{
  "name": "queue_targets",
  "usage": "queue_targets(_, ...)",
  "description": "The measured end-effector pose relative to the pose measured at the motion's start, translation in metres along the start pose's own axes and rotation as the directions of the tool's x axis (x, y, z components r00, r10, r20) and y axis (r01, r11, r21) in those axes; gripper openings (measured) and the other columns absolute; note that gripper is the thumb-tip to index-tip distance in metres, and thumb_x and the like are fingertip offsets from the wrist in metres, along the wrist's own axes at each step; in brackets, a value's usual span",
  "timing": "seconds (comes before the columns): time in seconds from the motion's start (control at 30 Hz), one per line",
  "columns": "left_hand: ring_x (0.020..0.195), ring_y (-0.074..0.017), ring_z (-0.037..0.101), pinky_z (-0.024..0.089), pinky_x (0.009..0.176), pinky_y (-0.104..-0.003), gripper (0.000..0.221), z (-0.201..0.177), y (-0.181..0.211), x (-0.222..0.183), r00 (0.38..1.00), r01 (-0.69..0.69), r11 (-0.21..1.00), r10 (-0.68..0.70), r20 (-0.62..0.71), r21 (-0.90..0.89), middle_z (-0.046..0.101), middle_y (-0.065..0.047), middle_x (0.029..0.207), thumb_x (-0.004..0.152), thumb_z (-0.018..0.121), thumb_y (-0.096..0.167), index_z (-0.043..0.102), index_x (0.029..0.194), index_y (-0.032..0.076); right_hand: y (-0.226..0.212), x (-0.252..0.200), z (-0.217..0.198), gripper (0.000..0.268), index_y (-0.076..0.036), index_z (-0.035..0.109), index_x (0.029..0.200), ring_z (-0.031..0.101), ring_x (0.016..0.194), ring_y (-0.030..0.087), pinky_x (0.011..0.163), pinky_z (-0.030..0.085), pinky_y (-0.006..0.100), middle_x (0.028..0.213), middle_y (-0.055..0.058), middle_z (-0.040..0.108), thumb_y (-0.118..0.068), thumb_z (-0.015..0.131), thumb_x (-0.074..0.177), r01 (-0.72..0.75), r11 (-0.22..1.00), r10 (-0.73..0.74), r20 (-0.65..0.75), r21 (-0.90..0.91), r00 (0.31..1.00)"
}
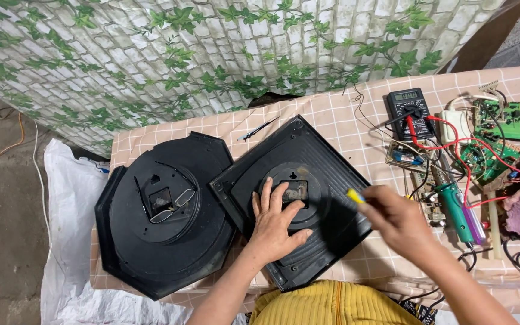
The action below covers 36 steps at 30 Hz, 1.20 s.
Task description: Inspecting, testing, and cleaning a wall clock assembly using a multimeter and other tools on a workbench.
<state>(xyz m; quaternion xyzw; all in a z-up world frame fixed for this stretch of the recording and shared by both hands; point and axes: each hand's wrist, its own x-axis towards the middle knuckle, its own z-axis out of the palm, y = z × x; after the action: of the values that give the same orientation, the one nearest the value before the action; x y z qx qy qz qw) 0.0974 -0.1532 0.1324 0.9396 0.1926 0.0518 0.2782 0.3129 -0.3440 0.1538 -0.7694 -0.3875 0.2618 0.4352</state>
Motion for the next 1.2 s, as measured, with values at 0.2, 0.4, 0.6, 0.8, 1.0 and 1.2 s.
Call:
queue_targets(0.2, 0.153, -0.0525, -0.002, -0.002, 0.112, -0.078, 0.058, 0.005, -0.007, -0.002, 0.996, -0.031, 1.000, 0.032, -0.086, 0.004, 0.030, -0.022, 0.154, 0.080, 0.079, 0.039, 0.063, 0.128, 0.011, 0.008, 0.036, 0.063, 0.024, -0.009, 0.076, 0.106, 0.077, 0.072, 0.033, 0.067, 0.060, 0.044, 0.081, 0.016, 0.077, -0.017, 0.079, 0.084, 0.208, 0.974, -0.209, -0.005, 0.089, 0.978)
queue_targets(0.4, 0.148, -0.0510, 0.026, 0.021, 0.119, -0.065, 0.064, 0.010, -0.044, -0.009, 0.952, -0.091, 0.972, 0.021, -0.306, -0.217, 0.046, -0.018, 0.145, 0.073, 0.088, 0.029, 0.063, 0.128, 0.008, 0.004, 0.053, 0.090, 0.022, -0.003, 0.076, 0.108, 0.076, 0.072, 0.033, 0.064, 0.062, 0.041, 0.082, 0.020, 0.076, -0.005, 0.073, 0.086, 0.175, 0.972, -0.193, 0.105, 0.160, 0.976)
queue_targets(0.6, 0.143, -0.0510, 0.037, 0.039, 0.111, -0.064, 0.054, -0.003, -0.047, -0.009, 0.952, -0.056, 0.960, -0.032, -0.305, -0.276, 0.050, -0.019, 0.140, 0.078, 0.085, 0.021, 0.063, 0.126, 0.008, 0.004, 0.060, 0.097, 0.022, -0.005, 0.074, 0.107, 0.076, 0.081, 0.039, 0.069, 0.061, 0.045, 0.086, 0.019, 0.077, -0.011, 0.075, 0.086, 0.237, 0.972, -0.235, 0.139, 0.000, 0.962)
queue_targets(0.8, 0.135, -0.0458, 0.046, 0.044, 0.107, -0.058, 0.059, 0.000, -0.059, -0.004, 0.954, -0.094, 0.986, 0.050, -0.295, -0.137, 0.052, -0.015, 0.136, 0.075, 0.088, 0.032, 0.064, 0.124, 0.012, -0.008, 0.062, 0.099, 0.021, -0.006, 0.073, 0.106, 0.075, 0.081, 0.040, 0.068, 0.060, 0.048, 0.086, 0.018, 0.076, -0.011, 0.072, 0.086, 0.281, 0.947, -0.249, 0.195, -0.159, 0.949)
queue_targets(1.0, 0.131, -0.0465, 0.047, 0.044, 0.105, -0.057, 0.054, -0.005, -0.058, -0.003, 0.954, -0.122, 0.984, 0.081, -0.288, -0.126, 0.054, -0.016, 0.133, 0.076, 0.087, 0.031, 0.065, 0.120, 0.012, 0.001, 0.068, 0.104, 0.022, -0.014, 0.074, 0.106, 0.075, 0.088, 0.039, 0.074, 0.061, 0.048, 0.089, 0.013, 0.077, -0.013, 0.072, 0.084, 0.215, 0.961, -0.182, 0.189, -0.174, 0.965)
queue_targets(1.2, 0.131, -0.0458, 0.047, 0.043, 0.105, -0.056, 0.051, -0.005, -0.059, -0.001, 0.955, -0.138, 0.984, 0.101, -0.280, -0.114, 0.056, -0.016, 0.133, 0.076, 0.087, 0.032, 0.067, 0.118, 0.012, 0.015, 0.070, 0.120, 0.024, -0.016, 0.072, 0.109, 0.074, 0.089, 0.040, 0.075, 0.060, 0.050, 0.090, 0.013, 0.076, -0.017, 0.069, 0.085, 0.188, 0.958, -0.144, 0.206, -0.217, 0.968)
